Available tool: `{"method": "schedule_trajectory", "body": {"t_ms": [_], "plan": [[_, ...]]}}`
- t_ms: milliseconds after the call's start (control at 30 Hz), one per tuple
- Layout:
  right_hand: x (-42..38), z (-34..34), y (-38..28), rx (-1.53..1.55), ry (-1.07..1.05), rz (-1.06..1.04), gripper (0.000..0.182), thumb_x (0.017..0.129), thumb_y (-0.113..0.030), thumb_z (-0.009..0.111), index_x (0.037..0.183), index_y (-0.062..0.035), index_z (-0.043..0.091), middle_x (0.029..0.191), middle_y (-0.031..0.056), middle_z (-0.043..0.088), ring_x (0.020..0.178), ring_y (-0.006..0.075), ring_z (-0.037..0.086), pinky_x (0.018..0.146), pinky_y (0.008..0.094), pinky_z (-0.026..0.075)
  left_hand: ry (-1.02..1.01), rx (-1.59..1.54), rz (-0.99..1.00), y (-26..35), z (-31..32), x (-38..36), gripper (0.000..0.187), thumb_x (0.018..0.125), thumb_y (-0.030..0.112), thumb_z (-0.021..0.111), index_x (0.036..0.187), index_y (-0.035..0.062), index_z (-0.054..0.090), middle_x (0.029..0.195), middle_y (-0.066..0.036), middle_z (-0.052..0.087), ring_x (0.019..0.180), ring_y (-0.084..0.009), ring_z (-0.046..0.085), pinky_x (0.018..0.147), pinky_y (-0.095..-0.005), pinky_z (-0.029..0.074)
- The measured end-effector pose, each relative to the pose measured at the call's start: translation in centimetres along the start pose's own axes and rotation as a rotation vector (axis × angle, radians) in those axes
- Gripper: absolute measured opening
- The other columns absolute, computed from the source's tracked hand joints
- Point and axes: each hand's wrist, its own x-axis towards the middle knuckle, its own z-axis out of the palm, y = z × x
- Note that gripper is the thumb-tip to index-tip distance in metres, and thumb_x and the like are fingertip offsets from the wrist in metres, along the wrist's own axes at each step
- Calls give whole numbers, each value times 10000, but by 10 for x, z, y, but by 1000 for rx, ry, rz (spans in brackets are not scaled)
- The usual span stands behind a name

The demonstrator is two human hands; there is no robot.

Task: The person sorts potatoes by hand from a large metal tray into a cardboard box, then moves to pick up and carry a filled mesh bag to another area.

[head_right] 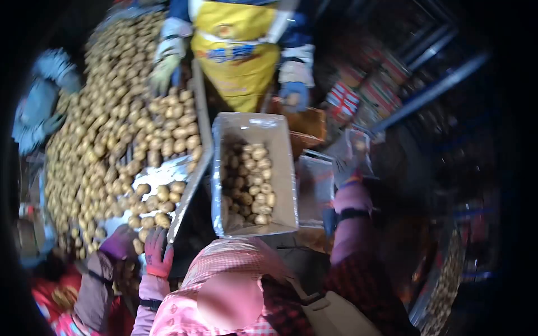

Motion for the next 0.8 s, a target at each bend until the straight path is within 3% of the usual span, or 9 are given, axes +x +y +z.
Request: {"method": "schedule_trajectory", "body": {"t_ms": [133,233,300,367,433,467,533,633,800], "plan": [[-1,87,94,-360,-439,168,394,908,-221,592,1268,-61,582,1243,119,608,1115,204,584,969,331,455,31,45,-181,-12,-27,-43,524,829,245,645,1315,78,545,1379,-163,504,1311,-395,411,1109,-496,291],[-110,213,117,-556,-675,-115,370,919,-126,559,1281,-49,570,1246,105,609,1133,232,576,993,340,439,32,162,-368,-23,-35,-76,505,855,285,620,1312,83,545,1371,-136,515,1316,-383,407,1121,-499,276],[-175,271,151,-873,-1095,-720,385,888,-45,584,1272,-17,563,1202,106,615,1134,261,571,1024,357,414,66,131,-438,-16,-41,-90,494,857,279,620,1304,79,551,1365,-135,519,1316,-379,408,1121,-500,275],[-236,324,158,-1210,-1415,-1085,457,852,-241,646,1263,-54,574,1218,178,585,1210,347,504,1058,437,380,114,62,-471,-4,-48,-98,450,850,236,631,1264,67,579,1323,-135,550,1294,-371,439,1112,-505,290],[-298,353,183,-1816,-1606,-885,518,846,-332,650,1286,-74,555,1264,184,559,1215,347,500,1042,450,388,169,30,-497,9,-54,-108,436,843,213,636,1249,62,587,1302,-138,566,1275,-373,459,1105,-507,302],[-317,334,194,-1531,-1477,-1298,507,856,-345,630,1289,-95,548,1249,171,570,1165,352,535,1013,455,411,212,-4,-507,15,-55,-112,422,835,190,641,1234,57,595,1281,-141,581,1256,-375,479,1098,-508,315],[-316,344,202,-1055,-1892,-885,440,847,-278,628,1249,-111,570,1223,142,585,1135,342,553,996,449,426,269,36,-515,22,-52,-134,434,809,160,654,1225,49,597,1259,-149,597,1228,-375,505,1086,-506,334],[-296,388,200,-1254,-1765,-847,429,813,-222,645,1222,-113,578,1189,125,594,1125,331,554,985,443,432,325,19,-669,31,-52,-163,454,776,132,661,1218,50,601,1253,-151,602,1212,-382,516,1090,-501,334],[-295,416,229,-1289,-1562,-1422,396,787,-199,659,1172,-133,594,1196,89,563,1100,298,542,881,449,447,319,-28,-704,31,-56,-158,450,779,140,663,1217,50,610,1247,-159,607,1205,-384,520,1087,-492,343]]}}
